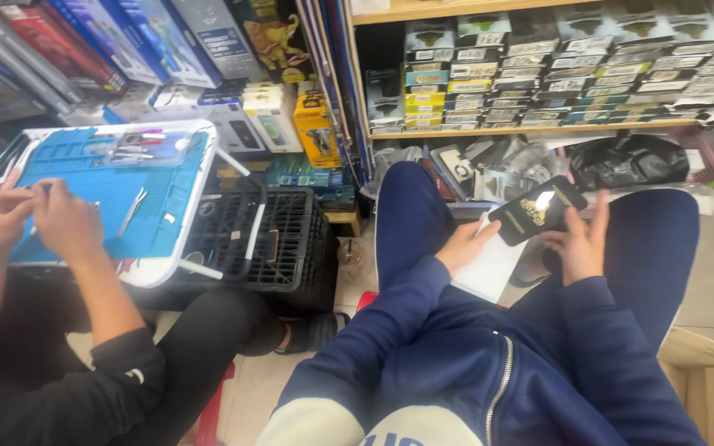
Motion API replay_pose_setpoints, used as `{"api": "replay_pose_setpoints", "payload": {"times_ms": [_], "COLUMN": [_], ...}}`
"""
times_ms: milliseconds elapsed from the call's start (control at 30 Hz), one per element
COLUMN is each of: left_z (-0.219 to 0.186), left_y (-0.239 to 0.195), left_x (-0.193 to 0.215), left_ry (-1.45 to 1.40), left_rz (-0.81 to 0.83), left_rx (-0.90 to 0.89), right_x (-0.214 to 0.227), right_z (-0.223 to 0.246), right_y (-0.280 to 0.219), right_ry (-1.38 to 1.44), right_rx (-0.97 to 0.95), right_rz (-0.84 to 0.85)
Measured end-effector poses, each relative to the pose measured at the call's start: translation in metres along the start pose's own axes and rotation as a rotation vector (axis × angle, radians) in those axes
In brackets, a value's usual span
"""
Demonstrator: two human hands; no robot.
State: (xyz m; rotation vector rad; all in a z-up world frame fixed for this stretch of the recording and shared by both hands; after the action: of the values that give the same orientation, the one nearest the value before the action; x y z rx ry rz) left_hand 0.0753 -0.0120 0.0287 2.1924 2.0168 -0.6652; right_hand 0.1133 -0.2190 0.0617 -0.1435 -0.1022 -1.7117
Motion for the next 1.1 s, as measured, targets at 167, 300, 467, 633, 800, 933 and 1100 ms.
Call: {"api": "replay_pose_setpoints", "payload": {"times_ms": [167, 300, 467, 633, 800, 933, 1100], "left_z": [0.009, 0.01, 0.0, -0.016, -0.001, 0.008, 0.0], "left_y": [0.008, 0.002, -0.007, -0.018, 0.002, 0.009, 0.007], "left_x": [0.003, -0.004, -0.007, -0.002, 0.001, -0.003, 0.0], "left_ry": [0.029, 0.056, 0.062, 0.125, 0.106, 0.016, 0.119], "left_rz": [-0.006, 0.024, 0.048, -0.02, -0.005, 0.082, 0.029], "left_rx": [0.011, 0.05, 0.083, 0.109, 0.0, -0.047, -0.052], "right_x": [-0.001, -0.014, -0.013, -0.013, -0.016, -0.03, -0.021], "right_z": [-0.026, -0.027, -0.003, -0.013, -0.009, 0.014, -0.001], "right_y": [0.006, 0.005, -0.008, -0.003, -0.01, -0.029, -0.011], "right_ry": [0.096, 0.064, 0.017, -0.026, -0.247, -0.311, -0.288], "right_rx": [-0.04, -0.003, 0.033, 0.032, -0.012, -0.038, 0.038], "right_rz": [0.022, 0.11, 0.082, 0.08, 0.136, 0.21, 0.154]}}
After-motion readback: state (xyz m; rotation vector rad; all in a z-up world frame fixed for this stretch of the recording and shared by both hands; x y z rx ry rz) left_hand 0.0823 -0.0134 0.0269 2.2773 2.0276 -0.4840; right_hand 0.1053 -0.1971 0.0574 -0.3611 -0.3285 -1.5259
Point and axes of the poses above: each hand's wrist, its own y-axis towards the middle knuckle, its own x-axis out of the back of the hand, z = x × y, the point moved 10 cm from there along y, towards the middle knuckle, and after that the axes turned 14 degrees about -y, right-handed, at the moved point
